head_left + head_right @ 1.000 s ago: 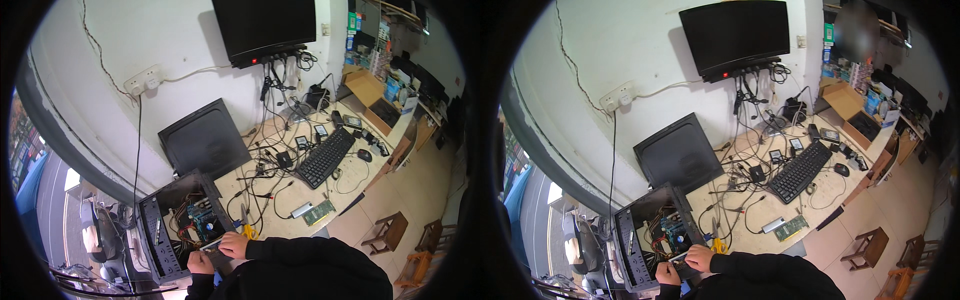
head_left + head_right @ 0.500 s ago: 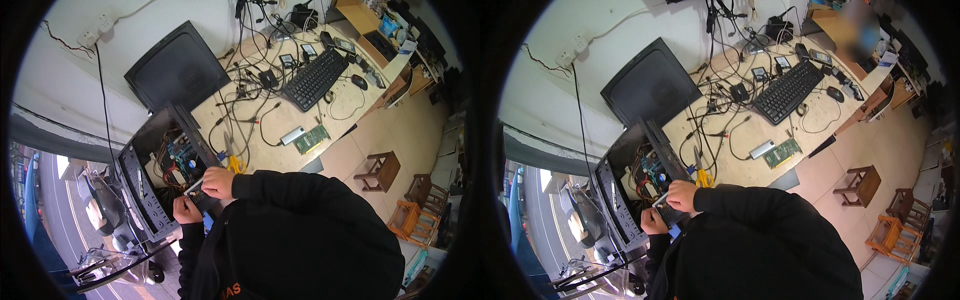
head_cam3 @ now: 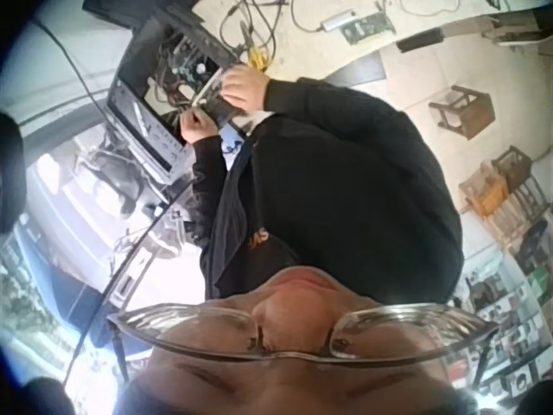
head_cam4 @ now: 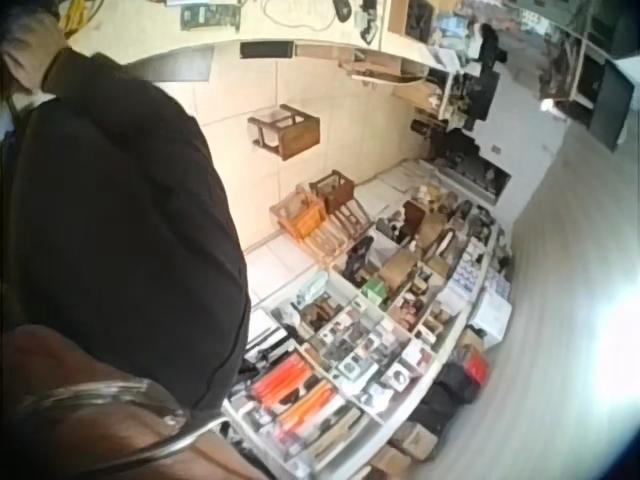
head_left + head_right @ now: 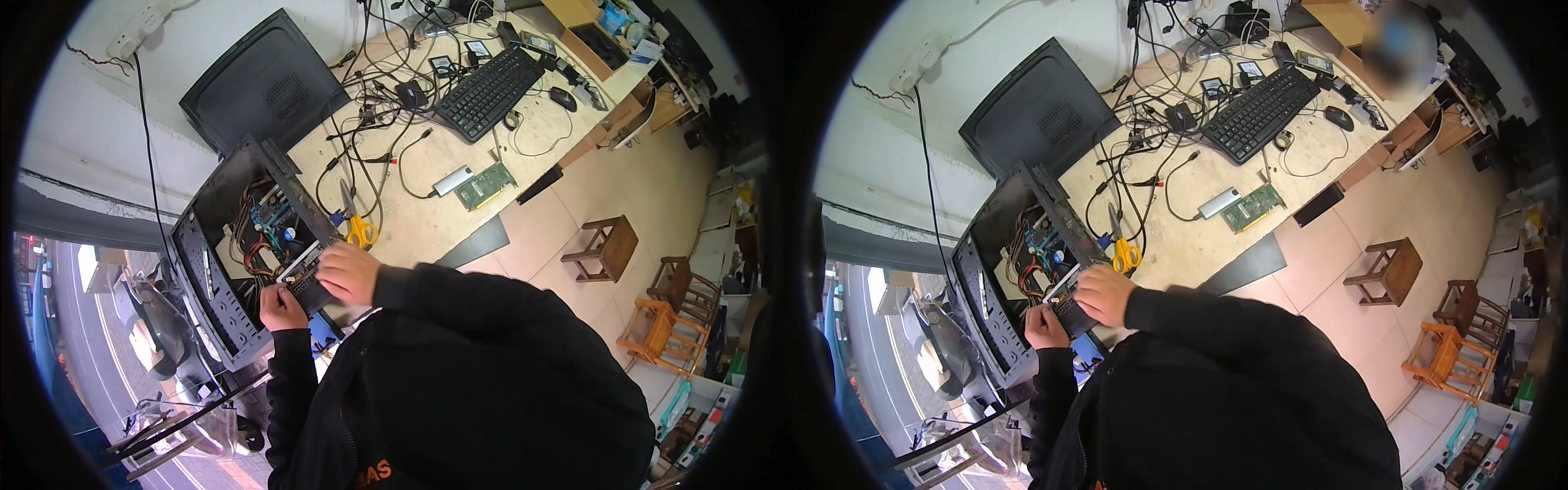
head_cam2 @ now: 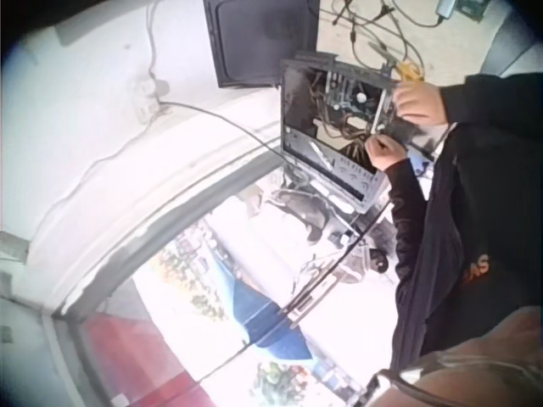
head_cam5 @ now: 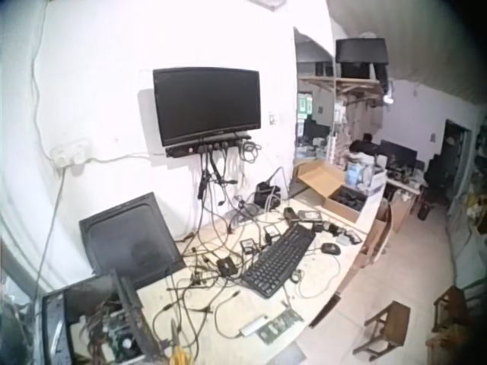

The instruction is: The person organizes a cluttered workbench by moving a keyboard, picking up and inspecting a power bank, and handling various cables and small electronic components. The person also picks up a hard drive and a pair of scissors during the process.

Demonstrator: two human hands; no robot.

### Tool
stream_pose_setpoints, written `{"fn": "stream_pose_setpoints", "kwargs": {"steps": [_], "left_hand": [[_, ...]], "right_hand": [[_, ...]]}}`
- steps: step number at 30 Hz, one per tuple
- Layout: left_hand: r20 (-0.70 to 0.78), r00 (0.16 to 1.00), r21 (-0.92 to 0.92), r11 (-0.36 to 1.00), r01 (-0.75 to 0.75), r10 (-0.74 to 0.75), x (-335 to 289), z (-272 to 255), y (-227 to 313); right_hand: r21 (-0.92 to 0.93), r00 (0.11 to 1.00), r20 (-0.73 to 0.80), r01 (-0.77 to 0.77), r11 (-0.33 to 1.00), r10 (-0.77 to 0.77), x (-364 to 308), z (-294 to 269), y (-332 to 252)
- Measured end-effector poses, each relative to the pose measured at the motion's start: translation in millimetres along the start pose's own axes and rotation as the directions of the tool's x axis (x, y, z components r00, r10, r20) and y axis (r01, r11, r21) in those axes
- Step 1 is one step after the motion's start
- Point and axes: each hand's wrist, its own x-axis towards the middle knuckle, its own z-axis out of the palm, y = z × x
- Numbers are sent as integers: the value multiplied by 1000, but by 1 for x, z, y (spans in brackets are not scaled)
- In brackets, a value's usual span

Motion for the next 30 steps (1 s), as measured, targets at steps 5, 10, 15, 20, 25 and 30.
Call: {"fn": "stream_pose_setpoints", "kwargs": {"steps": [5, 10, 15, 20, 25, 30], "left_hand": [[6, 1000, 0, 1000, -5, 5, 1, 3, 2], [-33, 999, -12, 1000, 14, -14, -7, -1, 3], [-27, 1000, -16, 1000, -6, 6, -2, 2, 6], [-49, 998, -19, 999, 33, -34, -3, 2, 3], [-74, 994, 1, 996, 85, -85, -4, 8, -9], [-122, 959, -114, 964, 241, -254, -4, 18, -26]], "right_hand": [[-142, 879, 228, -396, 907, 420, -79, -63, -42], [-461, 520, 400, -597, 656, 755, -195, -112, -79], [-665, -58, 426, -697, 269, 903, -241, -139, -112], [-742, -75, 395, -614, 270, 916, -257, -146, -105], [-710, -56, 434, -636, 303, 899, -257, -152, -88], [-689, -46, 468, -644, 332, 883, -253, -173, -62]]}}
